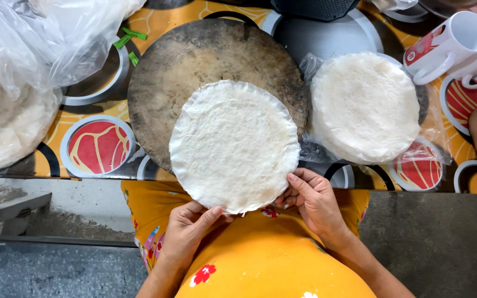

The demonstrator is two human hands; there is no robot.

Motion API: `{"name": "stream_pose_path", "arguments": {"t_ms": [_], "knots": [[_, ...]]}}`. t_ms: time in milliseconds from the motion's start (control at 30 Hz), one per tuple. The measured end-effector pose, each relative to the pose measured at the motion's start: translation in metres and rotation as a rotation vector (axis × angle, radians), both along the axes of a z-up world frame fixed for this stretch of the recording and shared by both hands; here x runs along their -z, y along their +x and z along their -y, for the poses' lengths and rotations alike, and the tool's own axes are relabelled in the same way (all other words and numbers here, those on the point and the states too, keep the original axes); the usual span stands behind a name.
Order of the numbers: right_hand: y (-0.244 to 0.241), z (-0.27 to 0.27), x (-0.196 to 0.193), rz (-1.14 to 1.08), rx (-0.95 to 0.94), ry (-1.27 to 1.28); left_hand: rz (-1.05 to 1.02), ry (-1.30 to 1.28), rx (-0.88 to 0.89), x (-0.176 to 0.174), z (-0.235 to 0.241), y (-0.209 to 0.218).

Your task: The person peels thin white wrappers from a stack on a wooden board by hand, folds them into halves, and places them onto a separate pile. They repeat these actions for multiple wrappers.

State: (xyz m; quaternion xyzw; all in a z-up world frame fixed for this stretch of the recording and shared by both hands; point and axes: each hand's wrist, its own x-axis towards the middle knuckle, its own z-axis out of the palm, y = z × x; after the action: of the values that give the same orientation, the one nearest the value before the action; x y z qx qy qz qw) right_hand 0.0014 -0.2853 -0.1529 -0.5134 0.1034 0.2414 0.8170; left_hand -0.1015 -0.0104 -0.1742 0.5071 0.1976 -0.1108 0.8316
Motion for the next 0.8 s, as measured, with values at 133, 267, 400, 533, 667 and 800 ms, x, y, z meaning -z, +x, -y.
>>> {"name": "stream_pose_path", "arguments": {"t_ms": [133, 267, 400, 533, 667, 800], "knots": [[-0.003, -0.001, 0.002, -0.006, 0.003, -0.013, 0.030, 0.002, -0.030, -0.005, 0.000, 0.002], [-0.008, 0.003, 0.003, -0.011, -0.035, 0.024, 0.061, 0.033, -0.043, -0.007, -0.002, -0.002], [-0.006, 0.000, 0.000, 0.019, -0.087, -0.004, 0.001, -0.044, -0.106, -0.009, -0.006, -0.002], [0.003, -0.005, -0.004, 0.010, 0.003, 0.030, 0.004, -0.015, -0.064, -0.009, -0.006, -0.001], [0.006, -0.003, -0.005, 0.029, 0.116, 0.054, 0.005, 0.001, -0.049, -0.011, -0.007, -0.001], [0.003, 0.000, -0.001, 0.063, 0.081, 0.001, 0.026, -0.021, -0.097, -0.013, -0.009, -0.002]]}}
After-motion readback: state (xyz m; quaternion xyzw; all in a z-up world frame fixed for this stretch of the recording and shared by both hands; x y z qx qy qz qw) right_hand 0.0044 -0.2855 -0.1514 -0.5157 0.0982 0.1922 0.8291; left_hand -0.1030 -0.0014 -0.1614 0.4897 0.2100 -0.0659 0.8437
